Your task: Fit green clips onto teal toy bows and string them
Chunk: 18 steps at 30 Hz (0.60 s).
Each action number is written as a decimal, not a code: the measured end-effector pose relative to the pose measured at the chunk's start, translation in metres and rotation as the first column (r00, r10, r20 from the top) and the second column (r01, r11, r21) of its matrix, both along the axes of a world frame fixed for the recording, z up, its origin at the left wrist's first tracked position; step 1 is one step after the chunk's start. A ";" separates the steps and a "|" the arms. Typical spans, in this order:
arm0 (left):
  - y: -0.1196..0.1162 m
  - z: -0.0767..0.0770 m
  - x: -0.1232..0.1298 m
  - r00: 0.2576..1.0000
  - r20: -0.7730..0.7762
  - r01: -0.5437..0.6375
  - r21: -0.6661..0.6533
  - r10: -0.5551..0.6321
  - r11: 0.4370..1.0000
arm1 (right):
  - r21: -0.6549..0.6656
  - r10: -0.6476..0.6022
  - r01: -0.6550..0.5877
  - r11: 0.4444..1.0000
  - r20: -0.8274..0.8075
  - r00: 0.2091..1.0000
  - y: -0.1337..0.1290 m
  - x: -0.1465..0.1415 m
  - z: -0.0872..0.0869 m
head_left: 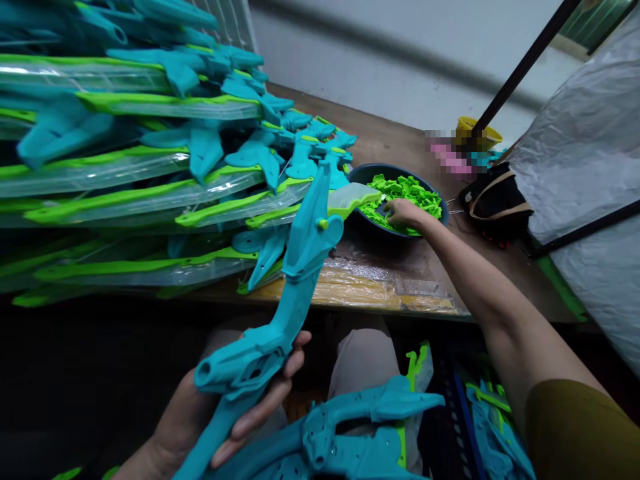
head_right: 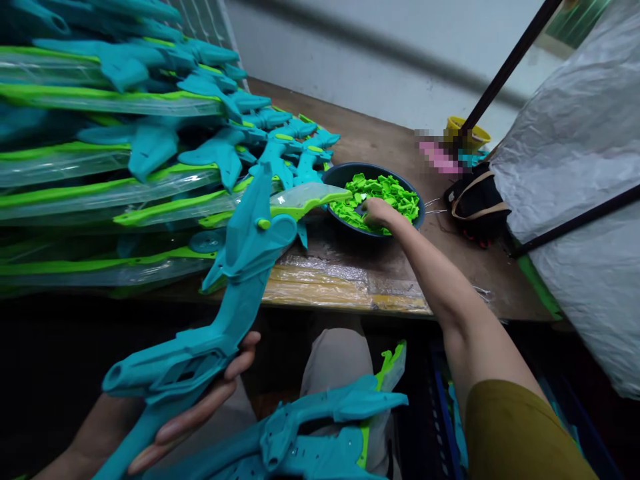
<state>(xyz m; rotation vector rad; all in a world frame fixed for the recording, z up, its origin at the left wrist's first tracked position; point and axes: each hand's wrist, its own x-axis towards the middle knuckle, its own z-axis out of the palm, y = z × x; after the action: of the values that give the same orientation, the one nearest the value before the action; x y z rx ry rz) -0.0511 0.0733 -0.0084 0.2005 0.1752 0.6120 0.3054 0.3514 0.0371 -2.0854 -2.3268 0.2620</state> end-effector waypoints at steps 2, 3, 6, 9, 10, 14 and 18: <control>0.001 0.002 -0.001 1.000 0.027 -0.010 -0.010 0.011 1.000 | 0.024 0.003 -0.002 1.000 -0.055 0.999 -0.003 0.005 0.001; 0.001 0.002 -0.002 0.999 0.047 -0.018 -0.011 0.019 1.000 | 0.044 0.002 0.002 0.999 -0.088 0.996 -0.006 0.008 0.001; -0.003 0.000 0.000 0.997 0.070 -0.018 -0.010 0.019 1.000 | 0.139 -0.016 0.047 0.989 -0.218 0.976 -0.015 0.017 0.004; -0.007 -0.006 0.002 0.992 0.124 -0.021 -0.010 0.022 1.000 | 0.228 -0.027 0.126 0.966 -0.392 0.920 -0.023 0.023 0.008; -0.008 -0.007 0.003 0.988 0.152 -0.028 -0.004 0.028 1.000 | 0.244 -0.022 0.149 0.958 -0.456 0.890 -0.027 0.023 0.010; -0.011 -0.009 0.004 0.980 0.197 -0.021 0.017 0.017 1.000 | 0.234 0.055 0.158 0.959 -0.704 0.708 -0.052 0.008 0.024; -0.015 -0.003 0.004 0.982 0.188 -0.020 0.017 0.016 1.000 | 0.177 0.131 0.049 0.983 -0.866 0.483 -0.111 -0.028 0.034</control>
<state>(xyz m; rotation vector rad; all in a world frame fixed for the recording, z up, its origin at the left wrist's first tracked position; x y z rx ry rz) -0.0473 0.0586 -0.0117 0.1587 -0.0114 0.6470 0.2775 0.2403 0.0716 -1.2665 -1.6352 0.8545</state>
